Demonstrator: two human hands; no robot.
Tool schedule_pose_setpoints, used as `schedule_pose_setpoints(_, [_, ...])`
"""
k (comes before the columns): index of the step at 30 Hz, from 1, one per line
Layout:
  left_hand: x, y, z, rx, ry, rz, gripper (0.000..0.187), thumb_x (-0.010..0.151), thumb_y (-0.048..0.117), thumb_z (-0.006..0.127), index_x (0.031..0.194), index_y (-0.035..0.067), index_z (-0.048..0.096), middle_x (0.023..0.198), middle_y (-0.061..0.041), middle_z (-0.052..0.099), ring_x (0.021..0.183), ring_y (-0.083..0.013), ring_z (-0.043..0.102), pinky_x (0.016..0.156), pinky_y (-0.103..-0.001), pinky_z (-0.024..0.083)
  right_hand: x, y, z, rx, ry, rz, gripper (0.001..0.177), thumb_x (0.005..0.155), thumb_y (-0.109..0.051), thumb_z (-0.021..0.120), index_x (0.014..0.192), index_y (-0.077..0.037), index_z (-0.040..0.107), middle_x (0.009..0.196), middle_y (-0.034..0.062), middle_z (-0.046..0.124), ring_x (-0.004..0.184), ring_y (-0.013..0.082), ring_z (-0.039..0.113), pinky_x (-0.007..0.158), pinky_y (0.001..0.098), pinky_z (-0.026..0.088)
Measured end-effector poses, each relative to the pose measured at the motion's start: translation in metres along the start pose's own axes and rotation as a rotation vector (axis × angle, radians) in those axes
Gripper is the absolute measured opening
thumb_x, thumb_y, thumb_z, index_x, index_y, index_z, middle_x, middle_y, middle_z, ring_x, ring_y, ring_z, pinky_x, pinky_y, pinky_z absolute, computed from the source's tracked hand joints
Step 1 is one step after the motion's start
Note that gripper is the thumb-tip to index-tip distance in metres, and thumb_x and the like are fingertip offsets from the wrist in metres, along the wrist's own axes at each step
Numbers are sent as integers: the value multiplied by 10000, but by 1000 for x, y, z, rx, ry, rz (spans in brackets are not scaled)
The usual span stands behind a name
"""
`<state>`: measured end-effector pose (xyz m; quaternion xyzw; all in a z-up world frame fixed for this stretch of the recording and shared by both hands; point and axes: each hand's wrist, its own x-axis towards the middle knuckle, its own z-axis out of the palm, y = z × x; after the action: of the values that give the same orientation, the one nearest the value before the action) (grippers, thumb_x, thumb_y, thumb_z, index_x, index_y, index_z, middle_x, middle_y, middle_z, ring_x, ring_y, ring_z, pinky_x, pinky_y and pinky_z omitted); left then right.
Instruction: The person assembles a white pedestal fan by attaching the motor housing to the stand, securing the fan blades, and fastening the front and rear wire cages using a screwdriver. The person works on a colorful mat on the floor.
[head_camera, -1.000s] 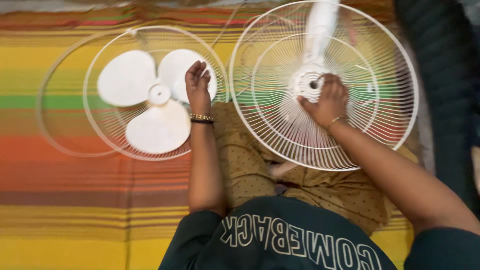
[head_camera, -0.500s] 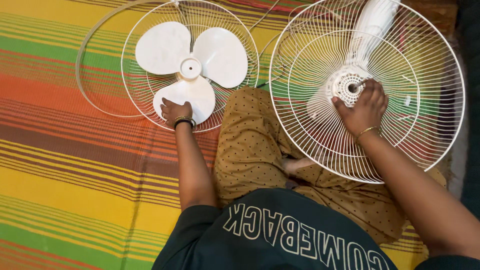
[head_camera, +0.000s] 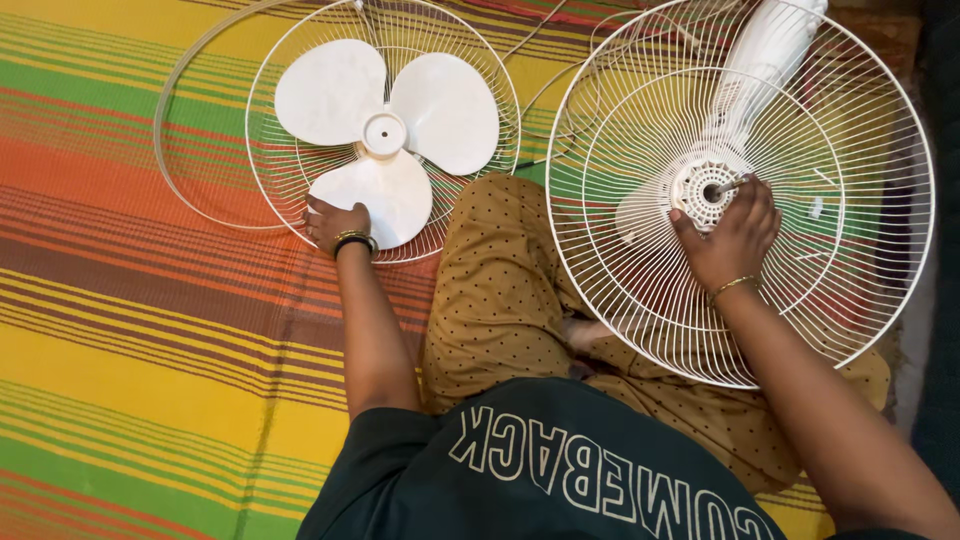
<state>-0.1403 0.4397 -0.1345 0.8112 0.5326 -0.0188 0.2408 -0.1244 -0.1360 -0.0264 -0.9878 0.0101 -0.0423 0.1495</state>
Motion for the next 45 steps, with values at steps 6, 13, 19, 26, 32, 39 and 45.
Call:
schedule_pose_setpoints(6, [6,-15,-2,-254,92,55,954,822,350,719,1581,57,221,1508,-261,462,1356,-439,480,1121,-502,399,0,0,2,12,8,-1,1222,904,-881,393,1610,85,145,1679,321,164,1585,447,104,1273,591,57])
schedule_pose_setpoints(13, [46,-38,27,-814,-156,66,603,936,333,658,1373,-64,538,1188,-239,671,1001,-341,677,832,-443,561,2,6,8,19,46,-32,1189,929,-844,464,1605,91,181,1665,336,200,1580,457,130,1262,615,74])
schedule_pose_setpoints(19, [32,-20,6,-1407,-149,260,461,1006,287,648,1236,-111,620,1103,-211,744,951,-287,736,848,-408,608,1,3,8,31,59,-28,1184,916,-824,500,1603,91,195,1653,330,224,1571,452,148,1260,615,83])
schedule_pose_setpoints(26, [-79,49,-113,-1668,-199,432,387,1009,233,606,1282,-41,605,1104,-161,714,909,-225,695,751,-368,567,2,-3,5,21,56,-31,1178,919,-811,514,1586,106,193,1635,341,223,1555,450,154,1236,613,70])
schedule_pose_setpoints(32, [-144,81,-123,-1775,-730,691,347,1085,113,596,1374,-78,618,1091,-123,692,822,-129,647,629,-247,501,-4,-1,14,-8,151,-88,1148,938,-767,556,1586,120,224,1631,325,269,1537,467,222,1259,616,134])
schedule_pose_setpoints(39, [-238,108,-69,-1446,-1006,435,444,940,99,585,1359,-46,561,1224,-167,680,1068,-231,680,937,-355,552,26,36,22,234,-84,-192,845,827,-430,756,1486,20,477,1503,242,473,1389,396,400,1142,549,280])
schedule_pose_setpoints(45, [-256,108,-2,-1295,-967,547,463,945,127,642,1336,-116,596,1347,-140,658,1166,-206,631,1025,-327,487,33,102,-54,1223,-14,362,474,877,-221,742,1311,-56,650,1256,88,690,1068,185,669,821,353,574])
